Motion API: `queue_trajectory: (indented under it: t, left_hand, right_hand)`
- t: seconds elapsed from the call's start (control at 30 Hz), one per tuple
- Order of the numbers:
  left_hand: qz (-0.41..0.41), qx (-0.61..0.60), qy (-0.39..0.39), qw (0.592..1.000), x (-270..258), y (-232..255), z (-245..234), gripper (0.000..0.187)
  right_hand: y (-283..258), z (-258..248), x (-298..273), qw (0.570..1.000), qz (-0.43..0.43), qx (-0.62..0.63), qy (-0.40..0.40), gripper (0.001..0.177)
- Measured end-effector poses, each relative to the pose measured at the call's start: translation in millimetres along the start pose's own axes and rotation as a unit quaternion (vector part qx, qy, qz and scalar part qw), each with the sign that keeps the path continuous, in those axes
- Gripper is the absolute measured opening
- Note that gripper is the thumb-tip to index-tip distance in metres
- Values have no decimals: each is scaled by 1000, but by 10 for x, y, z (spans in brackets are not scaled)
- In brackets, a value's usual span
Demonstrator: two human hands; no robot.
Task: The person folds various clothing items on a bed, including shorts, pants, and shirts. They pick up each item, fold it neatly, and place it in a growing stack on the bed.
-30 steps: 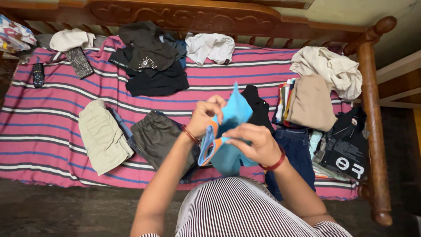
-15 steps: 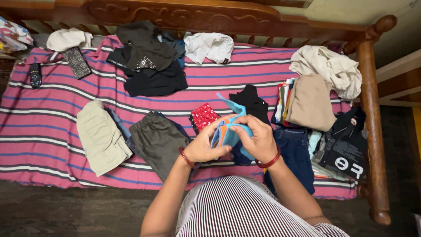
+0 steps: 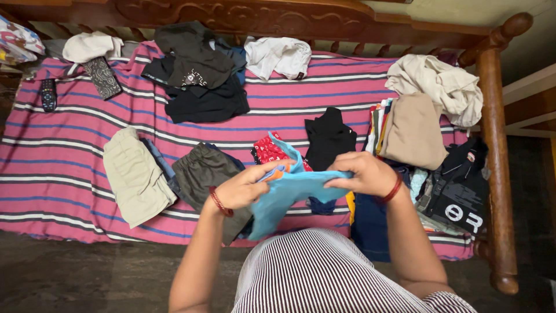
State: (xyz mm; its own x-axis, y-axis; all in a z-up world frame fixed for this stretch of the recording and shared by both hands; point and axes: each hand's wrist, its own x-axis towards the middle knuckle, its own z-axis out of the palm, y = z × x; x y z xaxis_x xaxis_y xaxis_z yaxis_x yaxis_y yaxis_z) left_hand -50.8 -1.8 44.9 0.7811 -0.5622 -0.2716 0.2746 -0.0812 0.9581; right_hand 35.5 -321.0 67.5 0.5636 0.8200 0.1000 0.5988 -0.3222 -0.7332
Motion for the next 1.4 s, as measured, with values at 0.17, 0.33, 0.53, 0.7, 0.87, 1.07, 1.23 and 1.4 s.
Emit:
queue_trajectory:
  t: [0.17, 0.33, 0.53, 0.7, 0.87, 1.07, 1.23, 1.4]
  left_hand:
    - [17, -26, -99, 995, -61, 165, -21, 85]
    - [89, -9, -188, 978, -22, 204, 20, 78]
    - [114, -13, -187, 976, -14, 279, -38, 66]
    - [160, 48, -131, 977, -35, 514, -123, 68]
    - [79, 251, 40, 964, -40, 697, -204, 59]
    - [201, 324, 189, 905, 16, 723, -199, 39]
    - [171, 346, 286, 877, 57, 758, -170, 31]
    - [277, 343, 309, 843, 64, 743, -211, 25]
  right_hand:
    - [165, 19, 21, 998, -36, 55, 15, 12]
    - [189, 51, 225, 975, -175, 138, -24, 13]
    - [36, 22, 386, 946, -266, 134, -128, 17]
    - [48, -102, 377, 962, -222, 75, -142, 14]
    - [221, -272, 279, 987, -147, 38, -41, 16]
    - [272, -428, 84, 991, -102, -11, 83, 16]
    - [199, -534, 39, 994, -5, -19, 108, 15]
    - [103, -592, 67, 990, -67, -77, 101, 19]
